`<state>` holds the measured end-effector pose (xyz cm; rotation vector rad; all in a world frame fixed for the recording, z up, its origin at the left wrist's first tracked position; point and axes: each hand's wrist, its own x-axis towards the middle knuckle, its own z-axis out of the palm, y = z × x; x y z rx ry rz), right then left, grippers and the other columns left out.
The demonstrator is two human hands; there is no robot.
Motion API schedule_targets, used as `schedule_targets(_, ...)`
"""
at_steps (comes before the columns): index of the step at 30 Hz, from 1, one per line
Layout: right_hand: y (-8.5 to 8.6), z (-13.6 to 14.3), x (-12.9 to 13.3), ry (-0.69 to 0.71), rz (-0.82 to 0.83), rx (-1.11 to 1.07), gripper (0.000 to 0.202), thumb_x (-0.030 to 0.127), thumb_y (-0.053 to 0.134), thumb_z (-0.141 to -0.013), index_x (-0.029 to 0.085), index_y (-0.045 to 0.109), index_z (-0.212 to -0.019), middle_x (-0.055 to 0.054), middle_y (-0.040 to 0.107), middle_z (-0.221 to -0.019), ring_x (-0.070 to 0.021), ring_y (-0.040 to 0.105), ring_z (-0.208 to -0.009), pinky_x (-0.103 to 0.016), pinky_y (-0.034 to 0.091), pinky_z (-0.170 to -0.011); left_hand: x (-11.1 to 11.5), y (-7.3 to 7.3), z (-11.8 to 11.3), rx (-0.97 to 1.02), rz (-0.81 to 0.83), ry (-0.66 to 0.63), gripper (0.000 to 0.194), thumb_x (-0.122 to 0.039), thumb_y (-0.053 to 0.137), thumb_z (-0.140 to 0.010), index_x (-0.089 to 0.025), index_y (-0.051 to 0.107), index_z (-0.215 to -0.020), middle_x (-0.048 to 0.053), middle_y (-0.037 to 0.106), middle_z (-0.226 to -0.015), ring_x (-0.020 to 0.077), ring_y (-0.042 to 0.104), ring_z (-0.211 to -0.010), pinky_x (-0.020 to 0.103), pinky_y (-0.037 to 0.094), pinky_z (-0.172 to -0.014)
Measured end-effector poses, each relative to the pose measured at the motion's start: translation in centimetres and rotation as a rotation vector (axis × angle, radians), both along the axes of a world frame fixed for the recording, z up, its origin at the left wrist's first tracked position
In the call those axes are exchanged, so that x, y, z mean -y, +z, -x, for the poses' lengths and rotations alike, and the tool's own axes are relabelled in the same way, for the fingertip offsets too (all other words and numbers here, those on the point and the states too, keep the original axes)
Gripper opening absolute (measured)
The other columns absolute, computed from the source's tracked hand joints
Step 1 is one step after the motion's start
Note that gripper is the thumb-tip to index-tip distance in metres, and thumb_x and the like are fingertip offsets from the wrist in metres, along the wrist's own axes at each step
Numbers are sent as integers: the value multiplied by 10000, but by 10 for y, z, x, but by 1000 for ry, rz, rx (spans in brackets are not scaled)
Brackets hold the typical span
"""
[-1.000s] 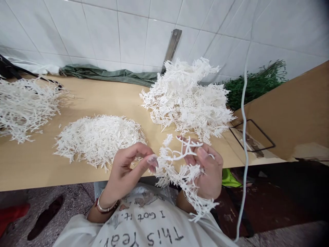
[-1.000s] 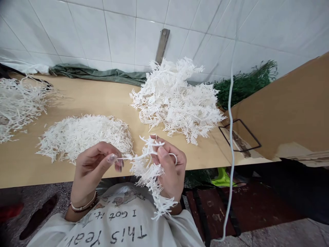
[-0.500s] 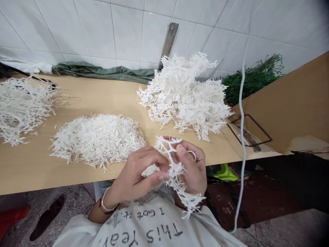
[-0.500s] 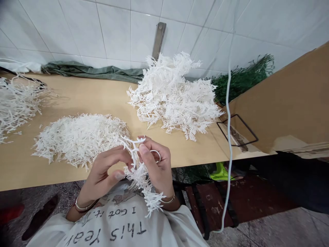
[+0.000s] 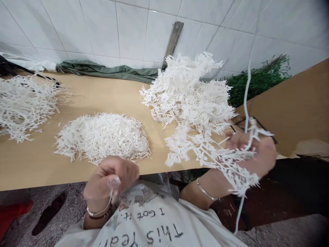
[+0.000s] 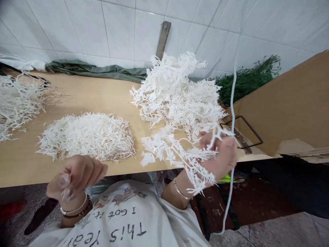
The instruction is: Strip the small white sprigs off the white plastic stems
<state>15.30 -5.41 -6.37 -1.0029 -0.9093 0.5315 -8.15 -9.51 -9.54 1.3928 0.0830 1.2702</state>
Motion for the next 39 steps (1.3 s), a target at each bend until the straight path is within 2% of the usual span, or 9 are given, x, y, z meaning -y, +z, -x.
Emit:
schedule_targets(3, -1, 1, -1, -221, -147, -128, 360, 265, 451, -863, 224, 332, -525, 38, 290, -533, -129, 304, -491, -314, 422, -638, -1, 1, 21, -289, 126, 788, 282, -309, 504, -934, -197, 569, -683, -12, 549, -568, 113, 502, -547, 276, 414, -584)
schedule_targets(6, -7, 20, 2, 11, -98, -191, 340, 264, 496, -884, 200, 401, -563, 30, 327, -598, -117, 379, -562, -275, 362, -585, -16, -9, 36, -686, 94, 1382, 168, -330, 575, -896, -223, 671, -809, 37, 655, -856, 194, 573, -888, 351, 406, -839)
schedule_targets(10, -10, 31, 4, 246, -109, -204, 267, 243, 518, -835, 189, 418, -593, 22, 313, -647, -117, 361, -615, -276, 344, -621, -40, -31, 46, -1044, -20, 1523, 277, -361, 618, -853, -208, 656, -1080, 100, 649, -1114, 284, 529, -1087, 437, 356, -965)
schedule_targets(15, -11, 25, 12, 265, -60, -161, 106, 178, 513, -747, 190, 499, -643, 13, 389, -690, -129, 448, -713, -291, 391, -754, -46, -32, 34, -975, -108, 1616, 231, -298, 565, -890, -192, 640, -1081, 101, 647, -1114, 271, 533, -1084, 420, 366, -974)
schedule_targets(18, -13, 26, 19, 208, -9, -90, 163, 214, 535, -825, 192, 513, -665, 14, 413, -720, -137, 496, -791, -317, 403, -867, -37, -18, 13, -785, -152, 1553, 172, -279, 541, -911, -202, 643, -1026, 71, 662, -1036, 223, 568, -1006, 384, 389, -939)
schedule_targets(25, -19, 29, 34, 290, 69, 24, 109, 305, 597, -878, 230, 587, -800, 11, 514, -740, -115, 513, -701, -240, 450, -672, -15, 9, -53, -656, -299, 757, 321, -303, 582, -892, -171, 542, -1182, 65, 621, -1150, 174, 551, -1069, 310, 440, -913)
schedule_targets(28, -19, 29, 40, 277, 74, 74, 150, 309, 594, -887, 216, 595, -769, 16, 532, -745, -89, 492, -630, -218, 436, -603, -15, 10, -69, -649, -369, 667, 488, -376, 640, -852, -142, 484, -1251, 97, 596, -1211, 189, 538, -1094, 316, 438, -933)
schedule_targets(31, -18, 29, 44, 306, 67, 90, 149, 300, 574, -903, 220, 599, -780, 22, 555, -749, -77, 494, -606, -204, 414, -547, -16, 8, -73, -625, -355, 618, 438, -359, 588, -891, -156, 473, -1262, 96, 594, -1213, 183, 543, -1078, 309, 438, -929)
schedule_targets(39, -12, 32, 48, 515, 98, 157, 213, 314, 502, -941, 198, 572, -775, 26, 512, -640, -82, 463, -552, -228, 401, -536, -16, 2, -65, -498, 6, 355, 371, -380, 500, -939, -234, 481, -1280, 70, 578, -1161, 178, 554, -1058, 300, 465, -904)
